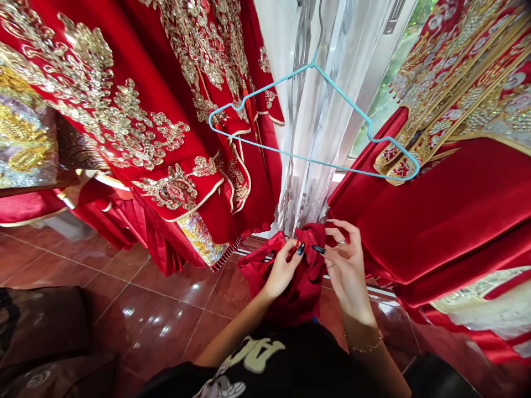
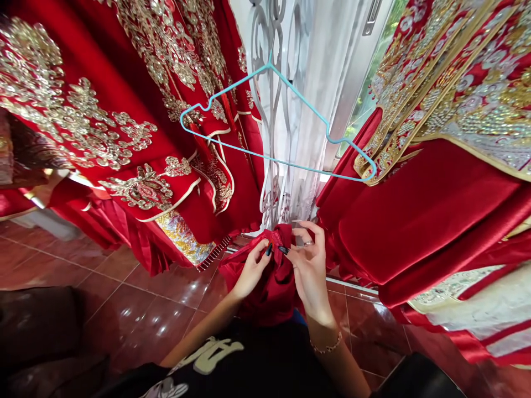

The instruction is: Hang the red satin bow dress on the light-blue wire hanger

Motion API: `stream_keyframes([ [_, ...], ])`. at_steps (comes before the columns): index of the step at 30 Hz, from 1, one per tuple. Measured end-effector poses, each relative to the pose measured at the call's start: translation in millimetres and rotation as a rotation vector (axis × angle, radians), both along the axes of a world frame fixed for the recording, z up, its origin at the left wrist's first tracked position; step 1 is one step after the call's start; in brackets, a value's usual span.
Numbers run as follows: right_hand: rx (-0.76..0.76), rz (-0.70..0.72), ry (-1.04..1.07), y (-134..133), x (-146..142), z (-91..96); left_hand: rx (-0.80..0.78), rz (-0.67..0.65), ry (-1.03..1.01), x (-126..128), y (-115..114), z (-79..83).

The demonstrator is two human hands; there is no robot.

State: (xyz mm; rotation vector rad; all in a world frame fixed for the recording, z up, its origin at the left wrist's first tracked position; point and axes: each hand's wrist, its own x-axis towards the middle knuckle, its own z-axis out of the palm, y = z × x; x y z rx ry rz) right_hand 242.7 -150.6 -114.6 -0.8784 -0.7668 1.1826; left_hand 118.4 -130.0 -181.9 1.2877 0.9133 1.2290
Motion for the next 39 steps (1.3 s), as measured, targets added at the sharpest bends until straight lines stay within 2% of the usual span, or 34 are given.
stream_keyframes([
  [3, -0.012, -0.012, 0.007, 0.5, 3.4, -0.8, -0.011, -0.07, -0.056, -3.0, 3.6, 2.9],
  [8, -0.015, -0.03, 0.005, 2.6, 9.4, -1.5, -0.01, -0.177, -0.016, -4.9, 5.3, 7.9],
  [16, -0.002, 0.007, -0.009, 1.9, 9.1, -7.4, 0.005, -0.078, 0.009, -0.2, 10.5, 4.9],
  [20, -0.006, 0.004, 0.009, 3.1, 6.6, -8.0, 0.02, 0.07, 0.044, -0.1, 10.9, 0.3],
  [22, -0.015, 0.011, 0.024, 4.4, 4.3, -6.8, 0.046, 0.1, 0.061, -0.7, 8.8, -1.1],
  [27, -0.029, 0.02, 0.029, 6.4, -0.1, -5.1, 0.113, -0.005, 0.159, -5.9, 8.2, 0.2],
  [31, -0.028, 0.028, 0.014, 6.6, -0.1, -5.8, 0.01, 0.029, 0.049, -14.3, 17.6, 2.1],
  [36, -0.043, 0.019, -0.014, 9.8, -2.7, -5.5, -0.073, -0.132, -0.032, -22.3, 21.4, 3.1],
  [39, -0.025, 0.002, -0.05, 13.4, -1.6, -6.5, -0.125, -0.076, -0.115, -27.5, 21.4, 3.8],
])
